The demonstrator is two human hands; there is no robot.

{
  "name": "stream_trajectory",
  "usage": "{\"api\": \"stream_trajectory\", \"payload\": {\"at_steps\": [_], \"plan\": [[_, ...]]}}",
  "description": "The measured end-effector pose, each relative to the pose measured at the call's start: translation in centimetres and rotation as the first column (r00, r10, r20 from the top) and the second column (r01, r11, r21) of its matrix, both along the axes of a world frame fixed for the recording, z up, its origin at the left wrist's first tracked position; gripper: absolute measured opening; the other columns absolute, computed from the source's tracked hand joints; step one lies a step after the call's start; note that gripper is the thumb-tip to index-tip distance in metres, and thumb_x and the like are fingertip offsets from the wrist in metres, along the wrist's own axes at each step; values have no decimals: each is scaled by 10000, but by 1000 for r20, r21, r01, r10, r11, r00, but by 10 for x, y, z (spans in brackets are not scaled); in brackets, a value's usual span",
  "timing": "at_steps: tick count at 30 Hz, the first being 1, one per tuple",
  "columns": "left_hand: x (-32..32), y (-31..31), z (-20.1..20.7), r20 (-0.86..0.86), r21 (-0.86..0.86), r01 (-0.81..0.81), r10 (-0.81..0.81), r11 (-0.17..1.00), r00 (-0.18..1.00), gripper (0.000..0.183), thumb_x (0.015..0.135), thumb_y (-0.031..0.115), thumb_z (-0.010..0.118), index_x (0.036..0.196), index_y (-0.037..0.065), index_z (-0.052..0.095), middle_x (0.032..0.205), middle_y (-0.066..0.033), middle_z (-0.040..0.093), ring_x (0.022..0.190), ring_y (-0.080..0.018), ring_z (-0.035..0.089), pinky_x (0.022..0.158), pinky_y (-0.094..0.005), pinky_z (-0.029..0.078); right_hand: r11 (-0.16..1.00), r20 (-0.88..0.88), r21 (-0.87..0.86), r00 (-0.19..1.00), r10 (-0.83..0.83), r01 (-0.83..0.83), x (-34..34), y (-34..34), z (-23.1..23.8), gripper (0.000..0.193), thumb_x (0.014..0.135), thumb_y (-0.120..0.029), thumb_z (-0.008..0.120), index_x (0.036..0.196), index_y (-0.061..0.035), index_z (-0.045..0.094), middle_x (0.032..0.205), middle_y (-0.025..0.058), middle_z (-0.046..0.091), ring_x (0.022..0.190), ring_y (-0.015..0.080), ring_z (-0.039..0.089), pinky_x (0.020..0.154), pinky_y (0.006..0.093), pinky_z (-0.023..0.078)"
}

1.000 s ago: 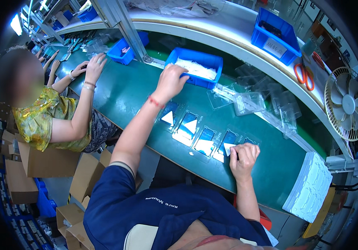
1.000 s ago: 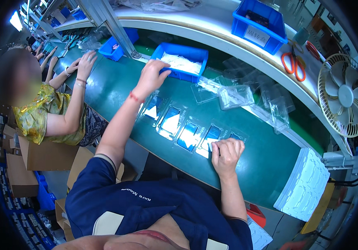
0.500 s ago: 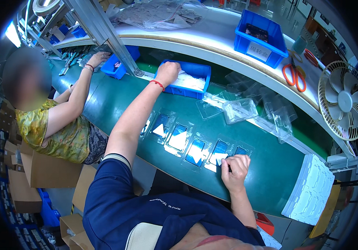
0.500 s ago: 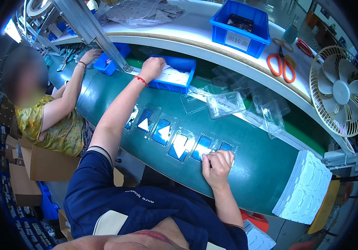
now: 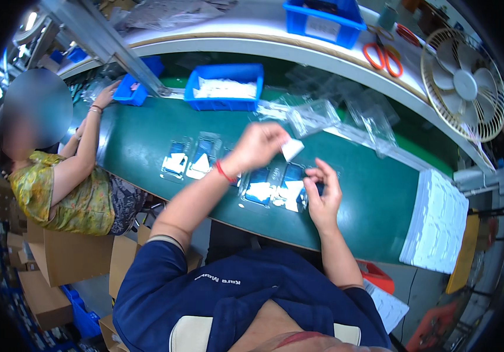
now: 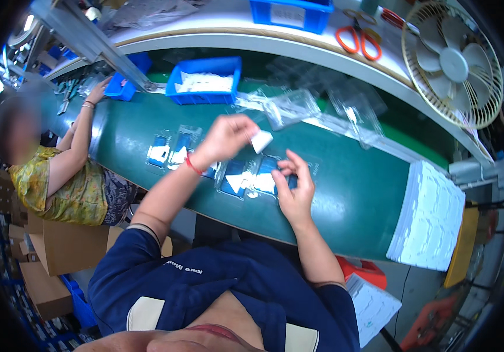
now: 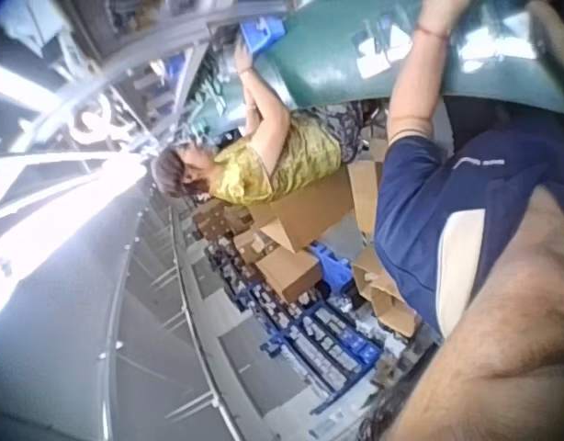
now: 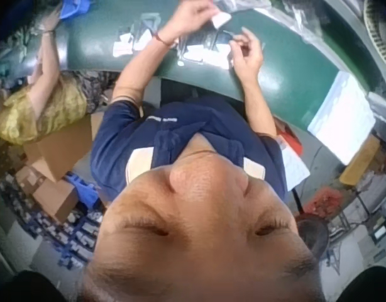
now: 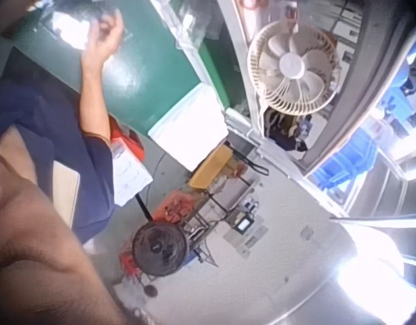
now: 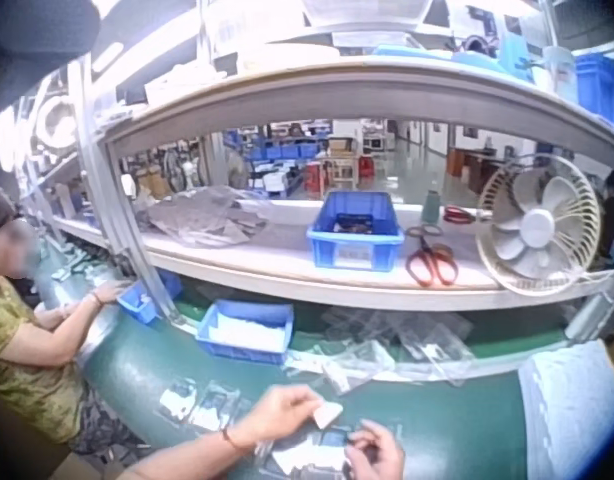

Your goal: Assembling small plastic housings by inserting white triangular components and stacking the completed units.

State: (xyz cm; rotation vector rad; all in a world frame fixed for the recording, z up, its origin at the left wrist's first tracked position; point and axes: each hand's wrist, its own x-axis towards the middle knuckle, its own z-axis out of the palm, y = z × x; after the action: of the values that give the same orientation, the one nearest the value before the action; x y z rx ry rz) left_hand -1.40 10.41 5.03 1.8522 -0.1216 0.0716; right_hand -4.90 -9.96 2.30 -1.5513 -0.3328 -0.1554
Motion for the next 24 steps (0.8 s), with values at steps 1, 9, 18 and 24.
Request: {"api": "stream_trajectory", "payload": {"at_steps": [1,9,18,24], "plan": [[-16,-26,-9,-3,-20,22,-22,1000,1000,120,898,98,623,871,-18,639,766,6,633,718,-41,561,636,-231,477,999,-30,41,999,27,-26,4,-2,-5,281,823,-11,646,1097,19,592,860,47,616,754,89,541,715,233,452],[-120,-42,-23,398,492,-312,109,812,911,684,714,393,751,1270,67,523,1211,-201,524,1167,-349,467,947,-486,377,708,156,-701,987,37,84,18,-75,-24,412,753,-76,715,1144,-9,605,808,98,579,755,192,549,765,308,452],[-128,-18,-55,439,734,-543,325,407,838,916,596,608,722,1336,129,474,1405,-223,333,1348,-425,241,1029,-657,176,503,254,-864,871,421,9,5,-68,-6,805,634,-542,759,1348,-284,489,1466,232,232,1325,443,240,1058,566,219],[-130,45,-51,362,754,-620,649,218,669,869,733,628,642,1408,146,381,1454,-298,224,1356,-529,121,1006,-718,110,277,144,-961,816,559,-20,-1,-39,-10,774,683,-570,712,1365,-304,463,1457,230,262,1344,479,181,1047,654,161]]}}
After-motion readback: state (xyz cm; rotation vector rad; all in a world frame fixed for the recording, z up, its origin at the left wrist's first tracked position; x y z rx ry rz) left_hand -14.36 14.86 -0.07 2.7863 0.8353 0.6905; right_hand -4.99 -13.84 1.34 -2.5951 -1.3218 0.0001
